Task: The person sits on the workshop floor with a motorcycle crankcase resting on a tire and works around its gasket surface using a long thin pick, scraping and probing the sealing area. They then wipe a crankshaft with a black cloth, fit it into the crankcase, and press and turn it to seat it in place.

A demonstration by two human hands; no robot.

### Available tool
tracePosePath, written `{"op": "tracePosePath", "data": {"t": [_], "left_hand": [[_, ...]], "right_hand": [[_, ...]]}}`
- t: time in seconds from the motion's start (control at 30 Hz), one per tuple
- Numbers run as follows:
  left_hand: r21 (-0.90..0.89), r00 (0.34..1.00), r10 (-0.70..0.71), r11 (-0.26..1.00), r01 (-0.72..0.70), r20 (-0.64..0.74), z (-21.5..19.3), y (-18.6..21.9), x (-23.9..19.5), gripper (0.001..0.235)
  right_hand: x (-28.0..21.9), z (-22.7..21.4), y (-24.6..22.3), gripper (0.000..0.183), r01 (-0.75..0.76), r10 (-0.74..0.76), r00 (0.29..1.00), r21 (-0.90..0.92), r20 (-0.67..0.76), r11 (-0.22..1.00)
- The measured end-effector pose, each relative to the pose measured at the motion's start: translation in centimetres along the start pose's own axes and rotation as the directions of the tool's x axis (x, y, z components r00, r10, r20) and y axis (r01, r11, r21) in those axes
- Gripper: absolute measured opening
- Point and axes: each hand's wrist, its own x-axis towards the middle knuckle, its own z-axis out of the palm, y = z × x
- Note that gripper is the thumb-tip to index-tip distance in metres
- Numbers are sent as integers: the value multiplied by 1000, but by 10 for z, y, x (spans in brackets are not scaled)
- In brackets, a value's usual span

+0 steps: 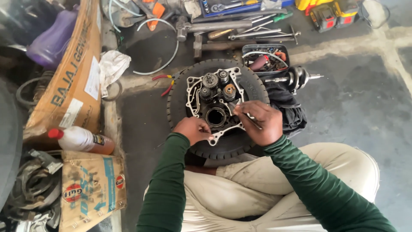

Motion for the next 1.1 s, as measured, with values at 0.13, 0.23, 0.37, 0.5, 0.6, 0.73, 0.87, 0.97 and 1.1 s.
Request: {"op": "tracePosePath", "data": {"t": [0.13,0.23,0.37,0.5,0.6,0.73,0.87,0.97,1.1], "left_hand": [[14,997,6,1000,-7,83,-4,2,4,18],[7,998,45,999,-45,50,1,3,-2,19],[313,989,108,947,-71,-100,4,27,-13,15],[471,983,119,881,-41,-137,12,35,-15,17],[543,983,130,838,-42,-126,20,32,-11,14],[573,969,174,818,-44,-174,20,30,-14,13],[274,955,81,962,0,-286,3,36,-24,16],[209,896,61,977,36,-440,-14,29,-23,22],[191,852,-87,958,213,-516,-29,16,-17,25]], "right_hand": [[9,-19,9,15,-20,20,999,-10,-44,1000],[18,-41,23,10,-80,75,995,-62,-72,995],[34,-73,77,14,-257,311,934,-273,175,927],[1,-84,204,17,-238,727,583,-779,364,581],[-44,-78,275,16,-509,812,162,-657,561,556],[-15,-61,242,31,-359,844,-83,-806,530,471],[-4,-60,239,24,-413,901,392,-840,184,351],[-4,-67,245,28,-533,840,540,-796,-58,288],[-23,-84,288,32,-723,865,415,-678,-280,127]]}}
